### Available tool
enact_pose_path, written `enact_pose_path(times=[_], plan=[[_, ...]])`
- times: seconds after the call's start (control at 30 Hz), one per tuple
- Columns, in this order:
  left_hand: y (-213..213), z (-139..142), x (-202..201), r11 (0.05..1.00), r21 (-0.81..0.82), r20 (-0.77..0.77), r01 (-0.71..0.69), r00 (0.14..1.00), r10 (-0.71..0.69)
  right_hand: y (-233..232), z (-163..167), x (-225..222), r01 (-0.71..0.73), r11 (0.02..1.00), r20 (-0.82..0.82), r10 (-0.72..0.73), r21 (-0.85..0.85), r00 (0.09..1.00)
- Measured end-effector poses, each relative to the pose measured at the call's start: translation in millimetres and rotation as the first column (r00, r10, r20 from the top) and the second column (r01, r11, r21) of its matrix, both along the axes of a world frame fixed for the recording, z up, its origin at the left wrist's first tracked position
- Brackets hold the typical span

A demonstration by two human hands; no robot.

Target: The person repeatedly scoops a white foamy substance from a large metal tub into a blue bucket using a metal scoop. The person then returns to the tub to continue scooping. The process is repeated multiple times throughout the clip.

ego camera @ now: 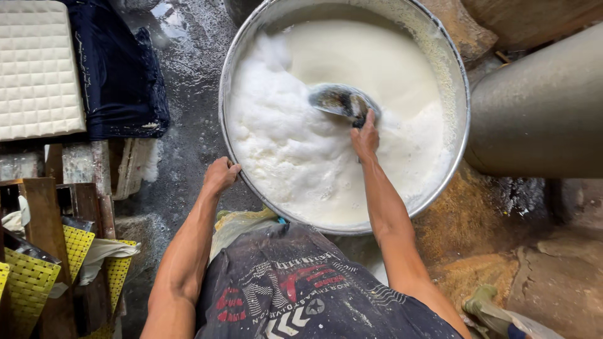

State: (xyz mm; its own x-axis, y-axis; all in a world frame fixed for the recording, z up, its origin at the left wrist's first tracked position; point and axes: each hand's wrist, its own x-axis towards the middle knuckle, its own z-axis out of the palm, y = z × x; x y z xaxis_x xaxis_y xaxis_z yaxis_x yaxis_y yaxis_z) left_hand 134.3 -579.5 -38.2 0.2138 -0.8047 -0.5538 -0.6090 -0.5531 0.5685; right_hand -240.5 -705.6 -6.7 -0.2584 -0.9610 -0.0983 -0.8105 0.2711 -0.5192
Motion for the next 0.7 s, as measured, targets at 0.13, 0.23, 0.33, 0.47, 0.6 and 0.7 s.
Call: enact_pose_path(times=[0.13,0.23,0.33,0.47,0.6,0.7], plan=[[-1.6,11.1,5.1,0.996,0.083,-0.029,0.013,1.000,-0.011,50.1,3.6,-30.0,0.149,0.987,0.055,-0.145,-0.060,0.988],[-3.8,13.5,8.9,0.995,0.065,-0.065,0.074,0.995,-0.070,83.9,6.3,-49.6,0.169,0.943,0.012,-0.172,-0.285,0.985],[-2.2,10.6,13.1,0.995,0.004,-0.074,0.102,0.992,-0.101,124.4,5.0,-62.9,0.482,0.874,0.535,-0.382,-0.056,0.754],[-0.3,4.1,14.5,0.994,-0.026,-0.091,0.109,0.990,-0.111,177.2,-1.4,-73.3,0.639,0.762,0.732,-0.495,0.106,0.469],[4.9,-0.9,11.6,0.999,-0.010,-0.167,0.045,0.985,-0.046,200.7,-25.2,-65.1,0.712,0.614,0.824,-0.560,0.340,0.089],[6.0,-2.8,9.1,0.999,-0.019,-0.144,0.035,0.989,-0.038,189.4,-45.7,-45.4,0.623,0.620,0.857,-0.487,0.477,-0.172]])
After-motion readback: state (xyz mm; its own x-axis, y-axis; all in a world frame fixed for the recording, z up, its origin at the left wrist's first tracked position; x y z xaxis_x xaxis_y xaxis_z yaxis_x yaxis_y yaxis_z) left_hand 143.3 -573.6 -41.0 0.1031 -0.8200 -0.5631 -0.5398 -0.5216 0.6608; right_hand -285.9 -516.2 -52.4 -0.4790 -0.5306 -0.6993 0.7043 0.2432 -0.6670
